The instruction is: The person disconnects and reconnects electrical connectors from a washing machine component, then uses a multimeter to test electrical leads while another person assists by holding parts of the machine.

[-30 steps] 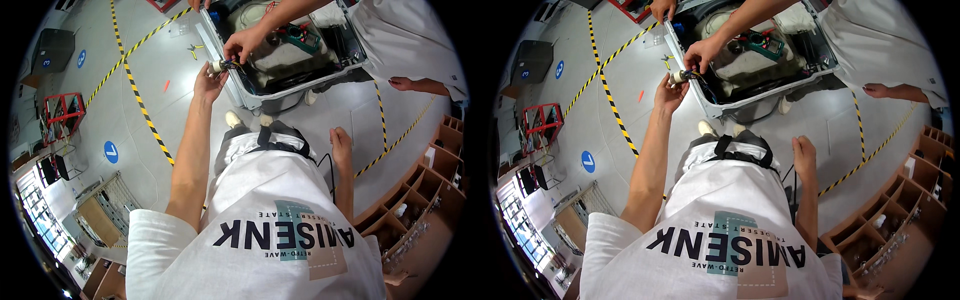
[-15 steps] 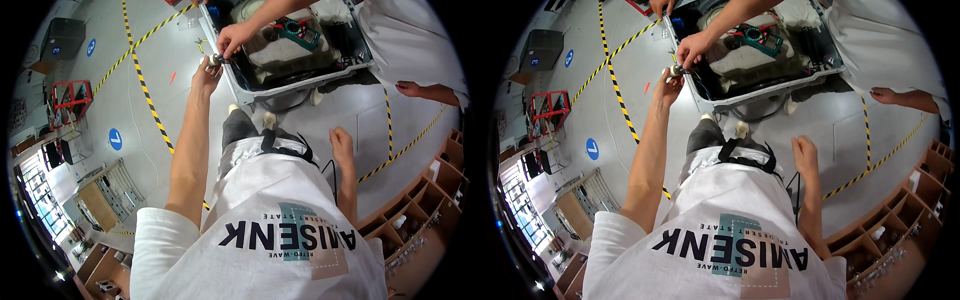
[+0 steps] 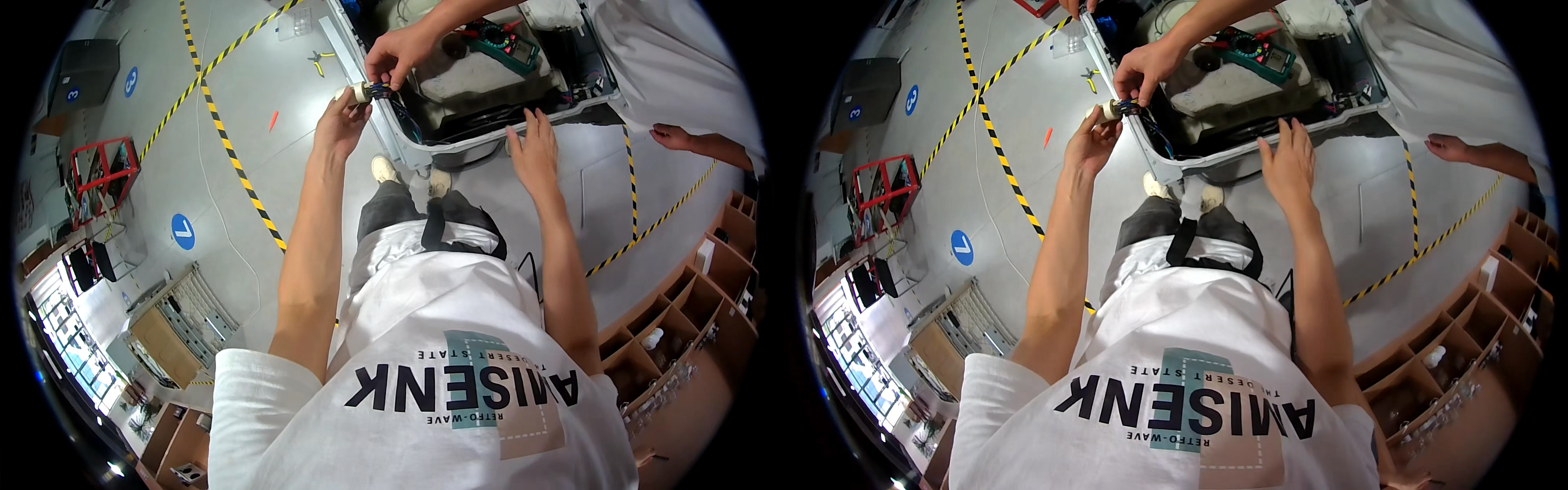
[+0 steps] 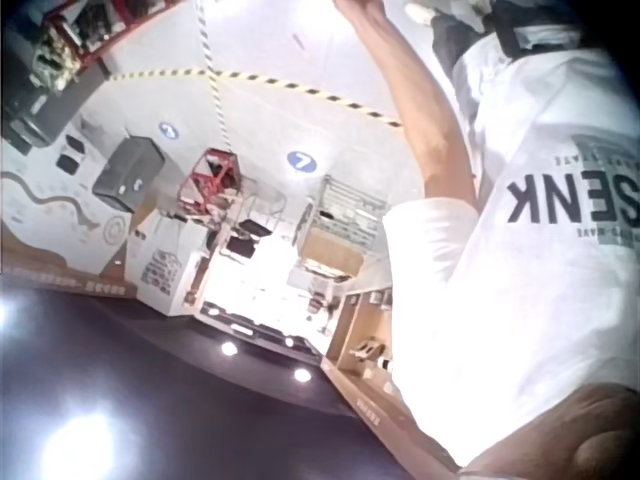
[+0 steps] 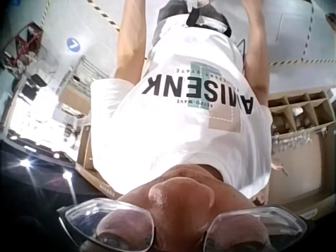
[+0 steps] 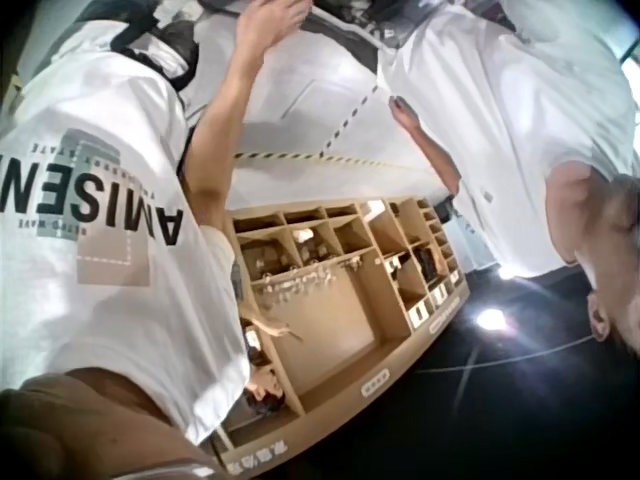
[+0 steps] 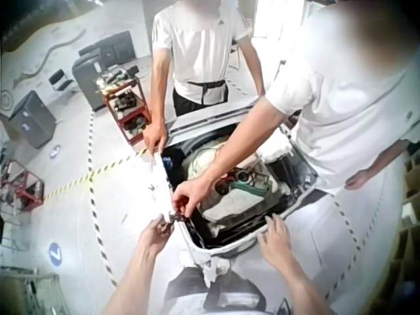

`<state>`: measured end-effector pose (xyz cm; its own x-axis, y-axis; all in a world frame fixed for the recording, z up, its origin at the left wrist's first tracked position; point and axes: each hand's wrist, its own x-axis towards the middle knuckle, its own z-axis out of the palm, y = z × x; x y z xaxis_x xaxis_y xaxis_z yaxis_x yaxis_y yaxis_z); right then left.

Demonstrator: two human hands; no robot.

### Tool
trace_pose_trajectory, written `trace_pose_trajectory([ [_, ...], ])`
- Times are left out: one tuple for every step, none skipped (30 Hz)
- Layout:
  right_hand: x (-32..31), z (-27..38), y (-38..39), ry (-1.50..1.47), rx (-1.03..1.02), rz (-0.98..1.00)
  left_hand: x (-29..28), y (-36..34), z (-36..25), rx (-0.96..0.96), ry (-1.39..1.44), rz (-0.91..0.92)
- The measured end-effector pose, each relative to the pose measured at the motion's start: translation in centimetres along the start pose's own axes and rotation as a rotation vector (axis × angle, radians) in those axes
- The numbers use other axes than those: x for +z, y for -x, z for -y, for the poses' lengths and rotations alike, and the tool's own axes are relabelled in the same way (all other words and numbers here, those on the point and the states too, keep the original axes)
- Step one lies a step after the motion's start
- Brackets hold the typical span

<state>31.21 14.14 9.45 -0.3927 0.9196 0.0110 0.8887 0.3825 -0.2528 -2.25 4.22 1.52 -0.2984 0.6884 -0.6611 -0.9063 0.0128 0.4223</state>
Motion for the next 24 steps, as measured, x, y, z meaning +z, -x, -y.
trace_pose_trajectory([
  [1.1,-1.6,-0.2,0.044,0.037,-0.018,1.2,-1.0,0.9,-0.042,-0.01,0.036],
  [2.1,-1.3,-0.5,0.056,0.041,-0.022,1.3,-0.8,0.6,-0.046,-0.021,0.041],
  [2.8,-1.2,-0.5,0.068,0.076,-0.01,1.4,-0.8,0.5,-0.054,-0.031,0.05],
  [3.4,-1.3,-0.4,0.085,0.115,-0.001,1.8,-0.8,0.7,-0.074,-0.035,0.065],
  [4.7,0.1,-0.6,0.066,0.129,0.024,1.0,0.0,-0.3,-0.063,-0.048,0.046],
  [6.0,1.1,-0.6,0.044,0.139,0.026,0.4,0.7,-1.1,-0.055,-0.061,0.029],
  [7.5,1.5,-0.4,0.025,0.133,0.017,-0.3,1.3,-1.6,-0.04,-0.076,0.005],
  [7.4,1.5,-0.3,0.037,0.153,-0.015,0.0,1.1,-1.4,-0.053,-0.087,0.018],
  [7.4,1.5,-0.2,0.047,0.173,-0.045,0.3,0.9,-1.2,-0.064,-0.099,0.028],
  [7.4,1.3,-0.2,0.035,0.179,-0.066,0.6,0.8,-1.1,-0.068,-0.123,0.026],
  [7.3,1.2,-0.2,0.022,0.184,-0.086,0.7,0.8,-1.0,-0.081,-0.13,0.029],
  [7.2,1.1,-0.2,0.008,0.188,-0.104,0.8,0.8,-1.0,-0.094,-0.138,0.031],
  [7.2,1.1,-0.2,0.006,0.179,-0.119,0.8,0.8,-1.1,-0.106,-0.147,0.032],
  [7.2,1.1,-0.2,0.004,0.167,-0.132,0.7,0.8,-1.1,-0.112,-0.154,0.031],
  [7.2,1.1,-0.2,0.002,0.156,-0.145,0.6,0.8,-1.1,-0.119,-0.161,0.029],
  [7.3,1.1,-0.2,0.008,0.146,-0.158,0.5,0.7,-1.2,-0.125,-0.168,0.028],
  [7.3,1.1,-0.1,0.016,0.135,-0.171,0.5,0.8,-1.2,-0.133,-0.174,0.021],
  [7.3,1.1,-0.1,0.025,0.124,-0.183,0.6,0.8,-1.1,-0.142,-0.179,0.015],
  [7.3,1.1,-0.1,0.024,0.125,-0.19,0.6,0.8,-1.1,-0.15,-0.184,0.009],
  [7.2,1.1,-0.1,0.023,0.125,-0.197,0.5,0.7,-1.1,-0.162,-0.177,0.017],
  [7.2,1.2,-0.2,0.022,0.125,-0.204,0.4,0.6,-1.1,-0.174,-0.168,0.026],
  [7.2,1.2,-0.3,0.031,0.125,-0.2,0.3,0.5,-1.1,-0.185,-0.16,0.036],
  [7.1,1.2,-0.3,0.042,0.124,-0.194,0.2,0.5,-1.1,-0.192,-0.153,0.047],
  [7.0,1.2,-0.3,0.052,0.122,-0.189,0.0,0.4,-1.1,-0.198,-0.146,0.059],
])
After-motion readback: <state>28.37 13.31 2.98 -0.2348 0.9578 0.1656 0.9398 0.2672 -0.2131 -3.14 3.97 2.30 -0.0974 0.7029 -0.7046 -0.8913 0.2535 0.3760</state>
